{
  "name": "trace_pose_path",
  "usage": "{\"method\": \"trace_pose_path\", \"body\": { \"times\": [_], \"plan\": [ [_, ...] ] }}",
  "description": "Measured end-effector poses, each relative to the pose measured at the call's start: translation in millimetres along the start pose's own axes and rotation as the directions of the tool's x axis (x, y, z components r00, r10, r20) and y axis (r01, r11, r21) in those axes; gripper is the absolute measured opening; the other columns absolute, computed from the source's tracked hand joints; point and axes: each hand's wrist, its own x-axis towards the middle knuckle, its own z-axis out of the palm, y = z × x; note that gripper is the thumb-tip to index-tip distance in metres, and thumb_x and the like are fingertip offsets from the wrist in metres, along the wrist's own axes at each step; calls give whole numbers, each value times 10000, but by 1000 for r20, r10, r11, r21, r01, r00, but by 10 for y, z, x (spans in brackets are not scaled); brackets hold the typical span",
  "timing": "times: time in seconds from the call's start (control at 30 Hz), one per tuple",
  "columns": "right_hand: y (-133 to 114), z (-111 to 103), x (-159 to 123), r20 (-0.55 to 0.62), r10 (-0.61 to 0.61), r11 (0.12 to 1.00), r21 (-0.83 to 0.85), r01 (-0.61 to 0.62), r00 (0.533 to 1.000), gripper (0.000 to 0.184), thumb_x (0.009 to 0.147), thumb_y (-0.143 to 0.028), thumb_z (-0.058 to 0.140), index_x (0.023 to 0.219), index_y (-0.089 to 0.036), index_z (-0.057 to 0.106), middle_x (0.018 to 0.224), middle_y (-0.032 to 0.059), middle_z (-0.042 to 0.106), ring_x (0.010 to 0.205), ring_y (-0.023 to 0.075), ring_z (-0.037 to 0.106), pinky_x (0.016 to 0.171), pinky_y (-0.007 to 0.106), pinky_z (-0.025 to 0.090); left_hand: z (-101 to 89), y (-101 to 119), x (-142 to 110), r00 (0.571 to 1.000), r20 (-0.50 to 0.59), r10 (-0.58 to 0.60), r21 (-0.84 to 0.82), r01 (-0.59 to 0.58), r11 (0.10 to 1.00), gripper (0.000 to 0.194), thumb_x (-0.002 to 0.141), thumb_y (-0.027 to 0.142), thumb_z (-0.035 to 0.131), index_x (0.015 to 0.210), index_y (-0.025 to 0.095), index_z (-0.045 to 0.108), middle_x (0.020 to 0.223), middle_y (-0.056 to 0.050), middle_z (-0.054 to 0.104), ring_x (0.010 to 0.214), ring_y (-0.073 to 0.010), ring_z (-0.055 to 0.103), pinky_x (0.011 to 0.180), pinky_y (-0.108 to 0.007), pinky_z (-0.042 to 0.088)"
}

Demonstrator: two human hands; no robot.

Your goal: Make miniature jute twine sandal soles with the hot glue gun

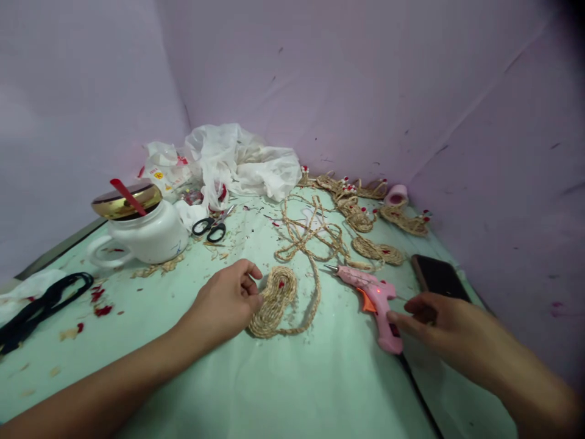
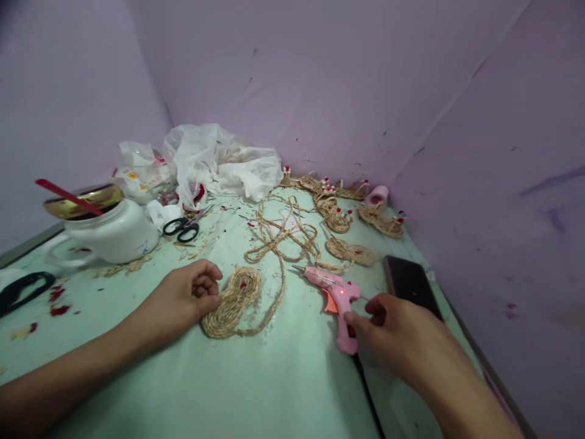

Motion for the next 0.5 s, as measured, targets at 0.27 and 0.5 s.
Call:
{"method": "trace_pose_path", "body": {
  "times": [0.27, 0.5],
  "plan": [
    [-165, 232, -22, 176, 70, 976, 191, -104, 982, 275, 650, -466, 586, 596, -197, 581, 473, -4, 564, 450, 155, 510, 423, 257, 314, 78, 117, -39, 944, 283, -172, -383, 275, 882, 353, 475, 173, 689, 813, 119, 601, 530, 50, 497, 505, -109, 478, 492, -226, 339],
    [31, 191, -89, 305, 139, 550, 768, -329, 942, 175, 619, -299, 631, 730, -186, 555, 520, -16, 568, 469, 140, 535, 445, 234, 392, -5, 127, 8, 949, 251, -190, -554, 302, 776, 200, 518, 181, 685, 689, 143, 588, 602, 23, 548, 602, -126, 533, 572, -234, 393]
  ]
}}
